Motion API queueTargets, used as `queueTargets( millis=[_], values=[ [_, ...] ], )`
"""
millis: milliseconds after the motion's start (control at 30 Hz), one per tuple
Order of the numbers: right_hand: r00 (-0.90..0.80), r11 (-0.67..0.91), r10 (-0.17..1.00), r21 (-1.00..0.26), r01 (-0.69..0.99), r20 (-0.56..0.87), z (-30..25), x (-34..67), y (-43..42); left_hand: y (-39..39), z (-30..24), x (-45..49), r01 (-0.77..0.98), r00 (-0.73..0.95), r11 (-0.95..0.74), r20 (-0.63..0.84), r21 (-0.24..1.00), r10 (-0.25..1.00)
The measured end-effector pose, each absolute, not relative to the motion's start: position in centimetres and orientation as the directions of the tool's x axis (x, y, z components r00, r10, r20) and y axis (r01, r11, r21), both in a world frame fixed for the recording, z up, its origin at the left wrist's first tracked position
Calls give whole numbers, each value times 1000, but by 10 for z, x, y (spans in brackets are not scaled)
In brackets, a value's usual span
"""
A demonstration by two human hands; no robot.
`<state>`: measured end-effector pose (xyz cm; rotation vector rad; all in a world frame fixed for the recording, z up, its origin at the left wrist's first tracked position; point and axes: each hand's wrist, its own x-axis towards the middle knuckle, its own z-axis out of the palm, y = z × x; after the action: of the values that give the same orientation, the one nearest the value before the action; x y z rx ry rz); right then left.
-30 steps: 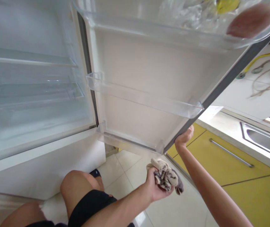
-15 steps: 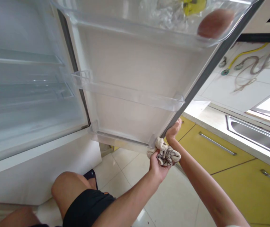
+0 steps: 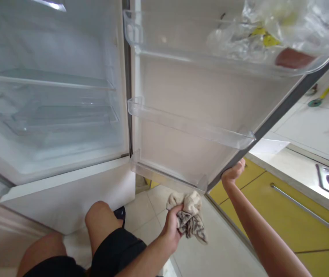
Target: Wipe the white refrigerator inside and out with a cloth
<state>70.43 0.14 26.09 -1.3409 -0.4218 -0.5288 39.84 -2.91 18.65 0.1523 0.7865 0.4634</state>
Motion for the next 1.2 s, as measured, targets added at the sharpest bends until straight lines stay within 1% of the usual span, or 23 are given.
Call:
queueTargets(
  millis=[67, 133, 167, 233, 300, 333, 433, 533, 633, 733, 800, 833, 900, 967, 1033, 1067, 1133, 1200],
  values=[
    [816, 147, -134, -803, 578, 562, 262, 705, 4, -6, 190, 379, -437, 469, 770, -613, 465, 636],
    [820, 148, -146, -807, 572, 554, 262, 706, 7, 26, 195, 363, -544, 272, 546, -481, 637, 833],
    [821, 148, -150, -808, 570, 551, 263, 706, 8, 44, 196, 357, -568, 177, 442, -422, 694, 889],
    [819, 146, -155, -808, 572, 552, 262, 705, 8, 81, 198, 345, -544, 12, 252, -292, 800, 956],
    [814, 142, -151, -803, 579, 561, 262, 703, 6, 114, 198, 336, -422, -166, 43, -123, 906, 978],
    [811, 140, -150, -800, 584, 565, 261, 702, 5, 128, 198, 332, -390, -219, -13, -79, 921, 972],
    [805, 142, -155, -793, 592, 573, 260, 698, 4, 154, 196, 318, -298, -296, -104, 12, 949, 955],
    [808, 158, -179, -794, 587, 561, 259, 697, 7, 163, 193, 307, -164, -350, -254, 184, 953, 918],
    [817, 184, -190, -798, 574, 544, 259, 698, 10, 172, 192, 302, -36, -369, -443, 400, 896, 839],
    [823, 215, -183, -795, 567, 537, 258, 696, 11, 192, 198, 306, 80, -332, -571, 562, 817, 758],
    [827, 232, -184, -794, 562, 532, 257, 694, 9, 208, 209, 311, 184, -260, -643, 668, 743, 697],
    [828, 237, -185, -793, 561, 530, 256, 693, 7, 216, 216, 314, 235, -200, -672, 711, 703, 674],
    [830, 242, -182, -794, 558, 528, 255, 691, 5, 225, 231, 321, 328, -7, -704, 747, 630, 665],
    [831, 242, -174, -795, 556, 528, 255, 690, 2, 228, 246, 327, 431, 245, -710, 685, 557, 686],
    [833, 239, -171, -798, 553, 526, 255, 688, 1, 225, 260, 332, 545, 469, -712, 544, 442, 696],
    [835, 237, -172, -801, 550, 523, 255, 688, 0, 223, 267, 334, 594, 541, -710, 464, 380, 701],
    [838, 233, -181, -805, 545, 515, 256, 686, 0, 220, 278, 338, 650, 622, -701, 326, 293, 712],
    [842, 229, -189, -811, 538, 505, 257, 684, 0, 218, 285, 342, 676, 644, -684, 232, 274, 729]
  ],
)
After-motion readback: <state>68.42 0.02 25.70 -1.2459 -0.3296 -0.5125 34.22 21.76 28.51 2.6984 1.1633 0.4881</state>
